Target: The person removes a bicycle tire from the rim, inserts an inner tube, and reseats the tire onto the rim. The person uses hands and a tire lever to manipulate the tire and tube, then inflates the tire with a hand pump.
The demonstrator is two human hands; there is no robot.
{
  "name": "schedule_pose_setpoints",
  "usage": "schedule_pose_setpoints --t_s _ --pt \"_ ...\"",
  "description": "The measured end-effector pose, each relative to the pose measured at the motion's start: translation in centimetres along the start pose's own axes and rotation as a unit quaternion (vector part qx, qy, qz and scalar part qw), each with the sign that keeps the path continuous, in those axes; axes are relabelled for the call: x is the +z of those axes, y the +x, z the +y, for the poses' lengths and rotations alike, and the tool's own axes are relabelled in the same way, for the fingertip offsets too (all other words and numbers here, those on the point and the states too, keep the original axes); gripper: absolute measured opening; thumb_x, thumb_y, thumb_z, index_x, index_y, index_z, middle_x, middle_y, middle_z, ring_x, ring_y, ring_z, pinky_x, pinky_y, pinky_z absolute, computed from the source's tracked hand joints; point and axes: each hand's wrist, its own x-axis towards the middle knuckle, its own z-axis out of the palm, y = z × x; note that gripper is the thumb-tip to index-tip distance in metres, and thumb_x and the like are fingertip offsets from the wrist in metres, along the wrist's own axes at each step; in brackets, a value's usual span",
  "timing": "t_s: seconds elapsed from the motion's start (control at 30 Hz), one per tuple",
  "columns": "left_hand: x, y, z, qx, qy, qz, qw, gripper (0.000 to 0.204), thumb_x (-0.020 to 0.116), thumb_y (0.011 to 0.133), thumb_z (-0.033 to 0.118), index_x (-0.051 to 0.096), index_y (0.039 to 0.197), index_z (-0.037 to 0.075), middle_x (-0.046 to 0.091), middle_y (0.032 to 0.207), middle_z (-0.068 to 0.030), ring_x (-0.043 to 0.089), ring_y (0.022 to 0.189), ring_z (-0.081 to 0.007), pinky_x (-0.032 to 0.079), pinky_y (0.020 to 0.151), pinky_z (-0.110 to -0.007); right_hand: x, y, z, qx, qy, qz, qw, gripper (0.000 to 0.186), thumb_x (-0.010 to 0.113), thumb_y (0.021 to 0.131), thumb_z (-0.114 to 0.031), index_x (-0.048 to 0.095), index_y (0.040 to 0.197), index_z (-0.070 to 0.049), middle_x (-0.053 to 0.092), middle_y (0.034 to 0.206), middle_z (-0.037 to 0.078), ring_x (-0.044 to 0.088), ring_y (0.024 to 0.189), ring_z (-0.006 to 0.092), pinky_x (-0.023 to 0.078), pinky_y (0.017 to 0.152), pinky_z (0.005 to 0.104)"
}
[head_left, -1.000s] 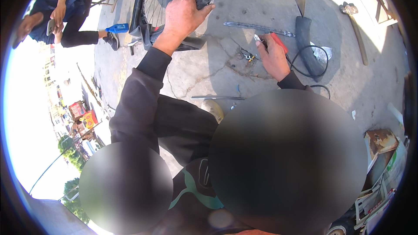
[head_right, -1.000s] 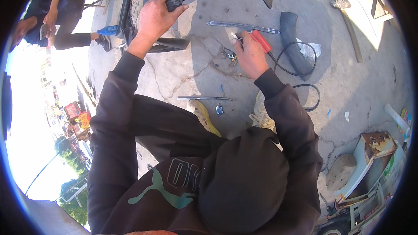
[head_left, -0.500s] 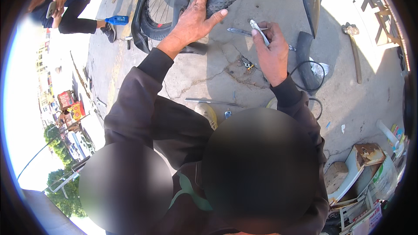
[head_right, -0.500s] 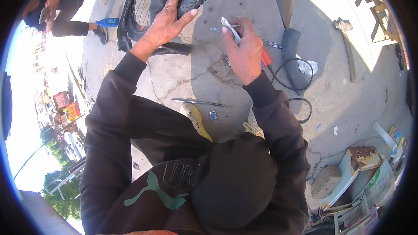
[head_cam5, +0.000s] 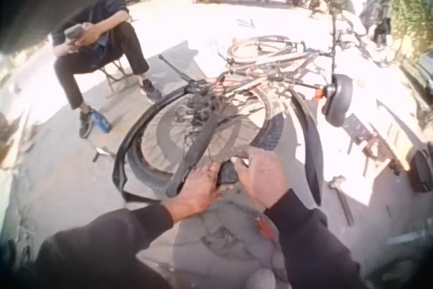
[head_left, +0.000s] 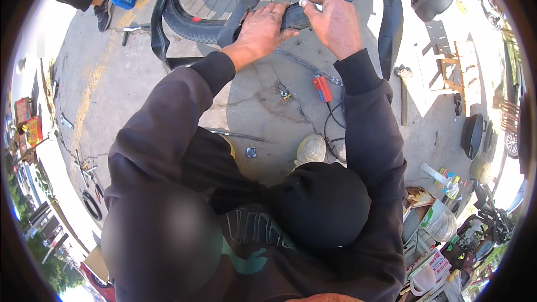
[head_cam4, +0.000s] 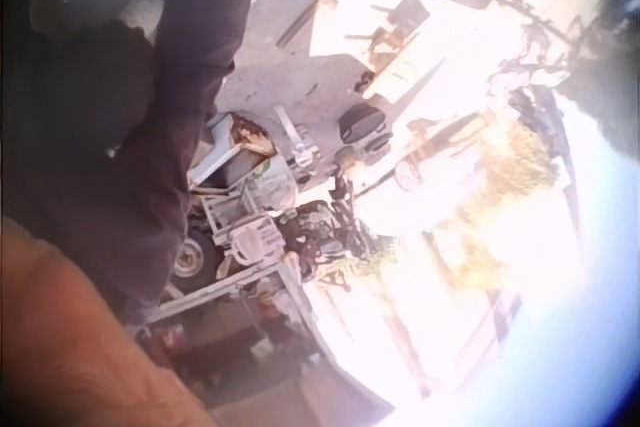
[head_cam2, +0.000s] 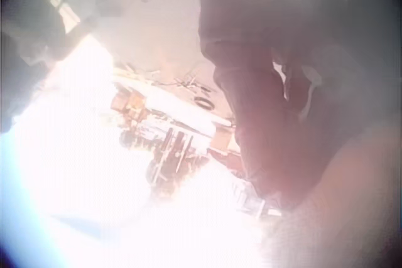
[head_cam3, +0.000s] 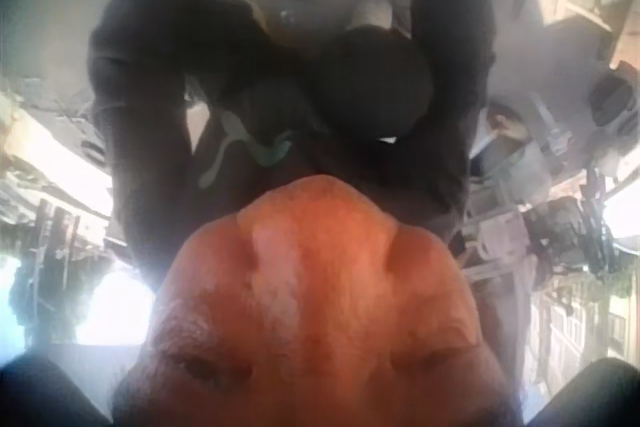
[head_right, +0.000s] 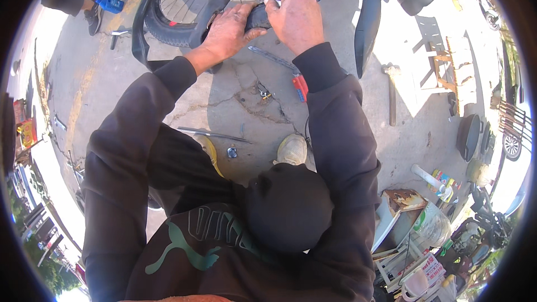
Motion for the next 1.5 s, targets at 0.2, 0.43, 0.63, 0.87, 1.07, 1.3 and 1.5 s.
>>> schedule_pose_setpoints --t_s 0.2,0.43,0.63,0.87,1.07,1.3,1.5 --pt "-0.4 -0.5 -0.4 -0.011 0.009 0.003 1.0 0.078 0.071 0.092 0.052 0.045 0.149 0.005 0.058 0.138 -0.0171 0.054 0.132 -0.0362 0.04 0.11 -0.054 0.4 -4.1 1.2 0.135 -0.131 -0.073 0.979 0.027 0.071 0.089 -0.026 0.077 0.095 0.0 0.074 0.087 0.025 0.072 0.087 0.0438 0.058 0.083 0.0458" --pt "-0.2 -0.4 -0.9 0.02 -0.017 -0.012 1.0 0.075 0.07 0.095 0.049 0.043 0.151 0.006 0.056 0.141 -0.0164 0.052 0.134 -0.0375 0.038 0.112 -0.056 -1.3 -10.8 4.9 0.237 0.049 -0.031 0.97 0.03 0.07 0.093 -0.019 0.07 0.115 0.001 0.073 0.089 0.02 0.072 0.07 0.028 0.058 0.066 0.0394" --pt "-1.2 -1.5 -3.2 0.025 -0.029 -0.028 0.999 0.075 0.074 0.092 0.042 0.043 0.15 0.007 0.056 0.139 -0.0167 0.052 0.133 -0.0375 0.039 0.112 -0.055 -4.8 0.5 1.9 0.258 0.318 0.15 0.9 0.027 0.067 0.098 -0.012 0.066 0.115 0.008 0.067 0.08 0.007 0.066 0.064 0.0138 0.053 0.055 0.0255" --pt "-1.9 -2.6 -5.2 0.047 -0.057 -0.05 0.996 0.071 0.076 0.091 0.033 0.042 0.15 0.011 0.056 0.138 -0.0143 0.051 0.134 -0.0361 0.037 0.111 -0.054 -3.5 10.6 9.8 0.245 0.194 0.0 0.95 0.032 0.059 0.096 -0.025 0.066 0.093 0.006 0.068 0.076 0.013 0.065 0.063 0.0215 0.051 0.056 0.0342" --pt "-2.4 -2.9 -6.3 0.042 -0.056 -0.077 0.995 0.07 0.076 0.091 0.032 0.043 0.149 0.013 0.056 0.14 -0.0139 0.05 0.136 -0.0364 0.036 0.112 -0.053 -5.8 11.0 11.0 0.29 -0.037 -0.098 0.951 0.025 0.066 0.089 -0.017 0.063 0.074 0.002 0.056 0.058 0.006 0.052 0.042 0.0194 0.04 0.038 0.0356" --pt "-2.0 -2.7 -5.7 0.04 -0.04 -0.075 0.996 0.071 0.075 0.092 0.037 0.042 0.151 0.012 0.054 0.143 -0.014 0.05 0.137 -0.036 0.034 0.116 -0.055 -13.7 7.1 5.1 0.021 -0.159 -0.029 0.987 0.03 0.063 0.097 -0.027 0.074 0.1 0.001 0.065 0.065 0.004 0.062 0.054 0.0106 0.051 0.053 0.028" --pt "-2.2 -2.7 -5.3 0.061 -0.021 -0.052 0.997 0.072 0.071 0.095 0.039 0.041 0.152 0.006 0.054 0.143 -0.0163 0.05 0.136 -0.037 0.034 0.117 -0.055 -13.5 -5.8 -0.4 0.116 0.222 -0.14 0.958 0.038 0.061 0.104 -0.023 0.061 0.137 -0.004 0.068 0.094 0.002 0.059 0.082 0.0075 0.047 0.071 0.0248"
